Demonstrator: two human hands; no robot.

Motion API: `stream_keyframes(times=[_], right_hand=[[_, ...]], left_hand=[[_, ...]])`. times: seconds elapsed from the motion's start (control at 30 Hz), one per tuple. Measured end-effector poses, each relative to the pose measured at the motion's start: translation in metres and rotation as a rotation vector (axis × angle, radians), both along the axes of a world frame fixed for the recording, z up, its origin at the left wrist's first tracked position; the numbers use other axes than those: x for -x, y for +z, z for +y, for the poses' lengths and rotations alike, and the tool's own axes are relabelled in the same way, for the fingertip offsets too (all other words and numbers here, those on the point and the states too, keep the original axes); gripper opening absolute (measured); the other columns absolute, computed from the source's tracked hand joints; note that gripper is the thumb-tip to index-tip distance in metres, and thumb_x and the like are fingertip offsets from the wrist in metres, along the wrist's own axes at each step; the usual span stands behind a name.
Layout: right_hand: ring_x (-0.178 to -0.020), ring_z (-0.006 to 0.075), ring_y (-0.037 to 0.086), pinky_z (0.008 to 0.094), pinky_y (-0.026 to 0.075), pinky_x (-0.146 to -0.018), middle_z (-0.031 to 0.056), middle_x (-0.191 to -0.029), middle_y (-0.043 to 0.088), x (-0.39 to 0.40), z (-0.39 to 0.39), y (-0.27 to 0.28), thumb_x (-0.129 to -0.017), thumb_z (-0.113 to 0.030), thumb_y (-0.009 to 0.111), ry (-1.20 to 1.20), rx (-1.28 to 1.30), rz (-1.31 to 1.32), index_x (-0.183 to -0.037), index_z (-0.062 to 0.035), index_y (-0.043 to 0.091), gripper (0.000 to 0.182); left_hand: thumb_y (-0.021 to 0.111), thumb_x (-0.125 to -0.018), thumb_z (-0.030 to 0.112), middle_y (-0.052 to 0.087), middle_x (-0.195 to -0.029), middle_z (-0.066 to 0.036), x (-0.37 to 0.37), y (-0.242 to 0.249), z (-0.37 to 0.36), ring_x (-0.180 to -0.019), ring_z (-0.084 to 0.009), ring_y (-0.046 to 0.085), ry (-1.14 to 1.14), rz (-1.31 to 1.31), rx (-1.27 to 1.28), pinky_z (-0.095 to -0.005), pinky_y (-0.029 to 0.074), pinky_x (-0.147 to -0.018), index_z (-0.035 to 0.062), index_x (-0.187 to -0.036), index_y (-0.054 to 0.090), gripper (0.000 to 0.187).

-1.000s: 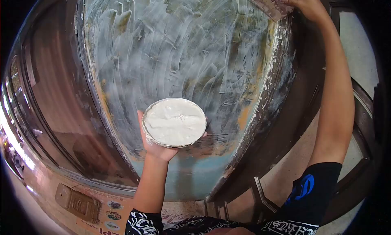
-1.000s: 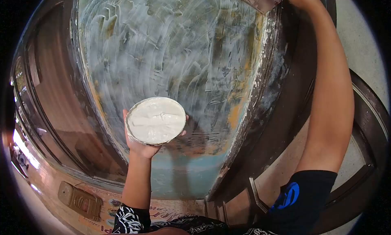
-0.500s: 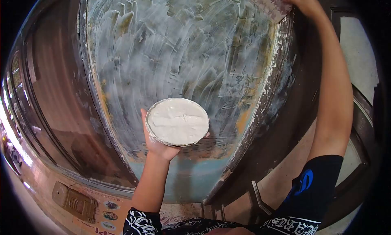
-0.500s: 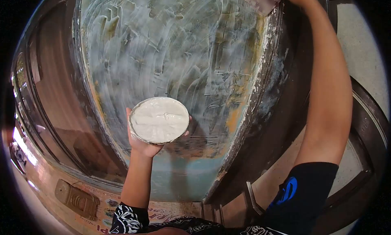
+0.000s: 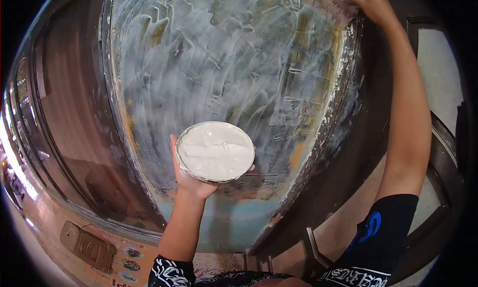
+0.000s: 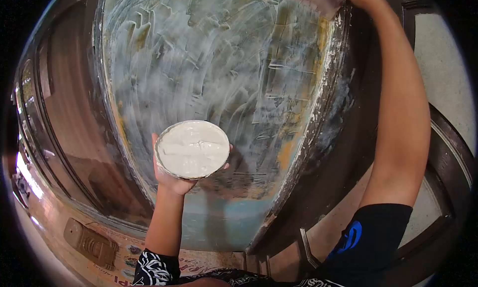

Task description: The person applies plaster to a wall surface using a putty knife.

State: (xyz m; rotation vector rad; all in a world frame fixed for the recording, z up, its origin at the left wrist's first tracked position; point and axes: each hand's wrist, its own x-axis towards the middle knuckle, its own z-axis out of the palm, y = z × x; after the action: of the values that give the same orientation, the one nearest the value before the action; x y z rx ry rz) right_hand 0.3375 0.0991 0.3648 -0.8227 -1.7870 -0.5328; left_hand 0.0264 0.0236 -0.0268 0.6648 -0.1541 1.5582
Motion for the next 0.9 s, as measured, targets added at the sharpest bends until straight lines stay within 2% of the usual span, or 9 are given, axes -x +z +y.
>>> stream_keyframes(times=[0.1,0.23,0.27,0.43,0.5,0.7,0.77,0.8,0.9], right_hand=[[-0.058,0.0111,0.059,0.0313,0.045,-0.052,0.0065,-0.065,0.067,0.006,-0.039,-0.006,-0.081,-0.006,0.079,-0.057,0.069,0.120,-0.079,0.0038,0.070,0.013],[-0.077,0.0098,0.061,0.0295,0.048,-0.071,0.0009,-0.074,0.065,0.014,-0.012,-0.066,-0.076,-0.012,0.081,0.068,0.246,-0.520,-0.081,-0.0008,0.068,0.017],[-0.077,0.0258,0.065,0.0353,0.051,-0.073,0.0123,-0.083,0.070,0.021,0.002,-0.095,-0.071,-0.016,0.085,0.139,0.378,-0.595,-0.089,-0.0006,0.070,0.029],[-0.092,0.0353,0.068,0.0467,0.053,-0.077,0.0125,-0.089,0.071,0.070,0.012,-0.229,-0.073,-0.019,0.080,-0.184,0.482,-0.934,-0.085,-0.0099,0.072,0.017],[-0.090,0.0341,0.069,0.0459,0.053,-0.077,0.0127,-0.090,0.071,0.061,0.022,-0.213,-0.074,-0.019,0.079,-0.220,0.335,-0.839,-0.086,-0.0105,0.073,0.016],[-0.075,0.0172,0.065,0.0328,0.050,-0.071,0.0090,-0.077,0.068,-0.010,0.033,-0.039,-0.082,-0.013,0.075,-0.142,-0.092,-0.413,-0.087,0.0000,0.068,0.016],[-0.059,0.0096,0.057,0.0312,0.044,-0.052,0.0042,-0.065,0.066,0.012,-0.028,-0.044,-0.080,-0.005,0.079,-0.158,-0.007,-0.172,-0.077,0.0020,0.070,0.012],[-0.061,0.0090,0.057,0.0311,0.043,-0.054,0.0026,-0.066,0.066,0.010,-0.031,-0.047,-0.080,-0.006,0.080,-0.057,0.080,-0.160,-0.075,0.0010,0.069,0.013],[-0.078,0.0194,0.064,0.0333,0.050,-0.071,0.0088,-0.082,0.068,0.017,-0.005,-0.107,-0.077,-0.021,0.082,0.055,0.269,-0.519,-0.088,-0.0026,0.070,0.025]], left_hand=[[0.035,-0.093,0.075,0.036,-0.154,-0.027,0.010,-0.004,-0.001,-0.136,-0.0560,0.037,0.031,0.000,0.009,-0.0810,0.029,-0.102,0.0052,-0.151,0.037,0.091],[0.035,-0.093,0.075,0.034,-0.155,-0.027,0.020,-0.007,-0.006,-0.137,-0.0561,0.035,-0.017,-0.077,-0.003,-0.0813,0.027,-0.103,0.0049,-0.152,0.036,0.091],[0.035,-0.093,0.075,0.031,-0.157,-0.027,0.021,-0.008,-0.006,-0.138,-0.0562,0.034,0.005,0.019,-0.062,-0.0814,0.026,-0.104,0.0048,-0.153,0.034,0.092],[0.031,-0.093,0.078,0.048,-0.148,-0.021,0.023,-0.014,-0.012,-0.131,-0.0465,0.049,-0.129,-0.125,-0.104,-0.0642,0.040,-0.107,0.0065,-0.146,0.046,0.090],[0.034,-0.094,0.075,0.031,-0.157,-0.027,0.021,-0.008,-0.016,-0.137,-0.0564,0.034,0.052,-0.014,0.034,-0.0803,0.026,-0.104,0.0056,-0.153,0.034,0.091],[0.034,-0.094,0.075,0.033,-0.156,-0.027,0.025,-0.008,-0.018,-0.136,-0.0553,0.036,0.081,-0.001,0.039,-0.0783,0.029,-0.105,0.0039,-0.152,0.035,0.093],[0.030,-0.093,0.078,0.050,-0.147,-0.018,0.030,-0.013,-0.018,-0.130,-0.0432,0.050,-0.114,-0.099,-0.106,-0.0593,0.041,-0.108,0.0067,-0.145,0.047,0.090],[0.035,-0.093,0.075,0.031,-0.157,-0.028,0.028,-0.008,-0.023,-0.137,-0.0565,0.034,0.069,-0.002,0.042,-0.0812,0.026,-0.104,0.0040,-0.152,0.034,0.092],[0.036,-0.093,0.075,0.030,-0.156,-0.028,0.028,-0.006,-0.028,-0.138,-0.0578,0.032,0.004,-0.011,0.030,-0.0833,0.025,-0.102,0.0046,-0.153,0.034,0.092]])
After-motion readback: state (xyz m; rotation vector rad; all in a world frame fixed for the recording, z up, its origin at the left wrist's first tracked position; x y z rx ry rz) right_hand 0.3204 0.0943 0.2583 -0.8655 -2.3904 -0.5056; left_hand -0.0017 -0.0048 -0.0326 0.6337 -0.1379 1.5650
